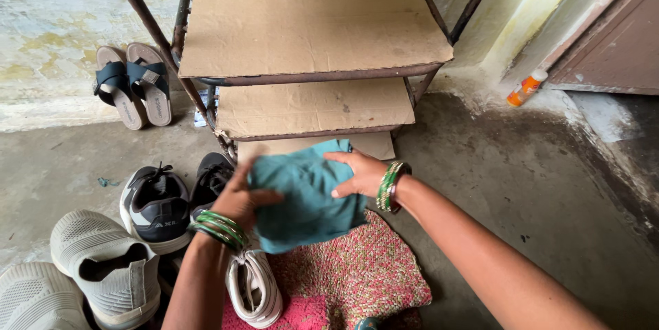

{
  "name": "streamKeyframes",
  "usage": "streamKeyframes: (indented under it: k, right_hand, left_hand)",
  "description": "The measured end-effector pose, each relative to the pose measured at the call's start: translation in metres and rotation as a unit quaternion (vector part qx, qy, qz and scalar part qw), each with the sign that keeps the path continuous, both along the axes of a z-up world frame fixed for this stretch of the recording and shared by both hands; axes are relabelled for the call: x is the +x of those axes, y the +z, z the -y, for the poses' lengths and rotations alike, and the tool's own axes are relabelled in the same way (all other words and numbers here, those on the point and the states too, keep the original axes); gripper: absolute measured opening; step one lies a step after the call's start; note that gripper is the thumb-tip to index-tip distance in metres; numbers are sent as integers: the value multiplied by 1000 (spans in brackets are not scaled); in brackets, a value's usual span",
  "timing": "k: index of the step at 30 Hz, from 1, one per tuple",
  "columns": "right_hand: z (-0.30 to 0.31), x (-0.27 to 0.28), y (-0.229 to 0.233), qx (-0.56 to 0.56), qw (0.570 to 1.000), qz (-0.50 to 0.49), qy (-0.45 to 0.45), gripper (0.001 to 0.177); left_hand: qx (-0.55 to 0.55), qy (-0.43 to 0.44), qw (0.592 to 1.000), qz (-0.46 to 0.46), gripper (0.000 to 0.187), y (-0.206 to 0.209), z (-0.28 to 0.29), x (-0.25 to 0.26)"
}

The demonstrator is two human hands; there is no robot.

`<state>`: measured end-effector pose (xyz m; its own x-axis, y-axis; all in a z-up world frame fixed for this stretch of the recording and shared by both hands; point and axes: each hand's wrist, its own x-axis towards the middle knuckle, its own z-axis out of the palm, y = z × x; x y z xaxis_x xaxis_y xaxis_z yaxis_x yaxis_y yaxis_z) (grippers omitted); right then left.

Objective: The person wipes a piece of cardboard on a metal shoe rack with a blue cloth, then wipes another piece of cardboard on the floor. Finally, the person wipes a black and white sneaker with the same cloth.

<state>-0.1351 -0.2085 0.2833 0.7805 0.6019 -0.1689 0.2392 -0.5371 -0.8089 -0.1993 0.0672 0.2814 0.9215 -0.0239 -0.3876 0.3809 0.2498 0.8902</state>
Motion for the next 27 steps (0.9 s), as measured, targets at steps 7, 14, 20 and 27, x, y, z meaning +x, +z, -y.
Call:
streamKeyframes:
  k: [7, 14, 20, 27]
  right_hand:
    - [-12, 7, -17, -98, 980, 148, -95, 50]
    - [9, 22, -8, 70, 976, -111, -173, 66]
    - [-13, 4, -27, -53, 944, 53, -323, 79]
    - [-58, -31, -43, 285, 807, -381, -348, 69]
  left_hand:
    - [525, -229, 819, 26, 73, -35, 22, -1]
    - [160, -58, 983, -63, 55, 0, 8, -6]
    - [20, 111, 993, -31, 41, -18, 21, -11]
    - [-62, 158, 986, 4, 33, -61, 81, -30]
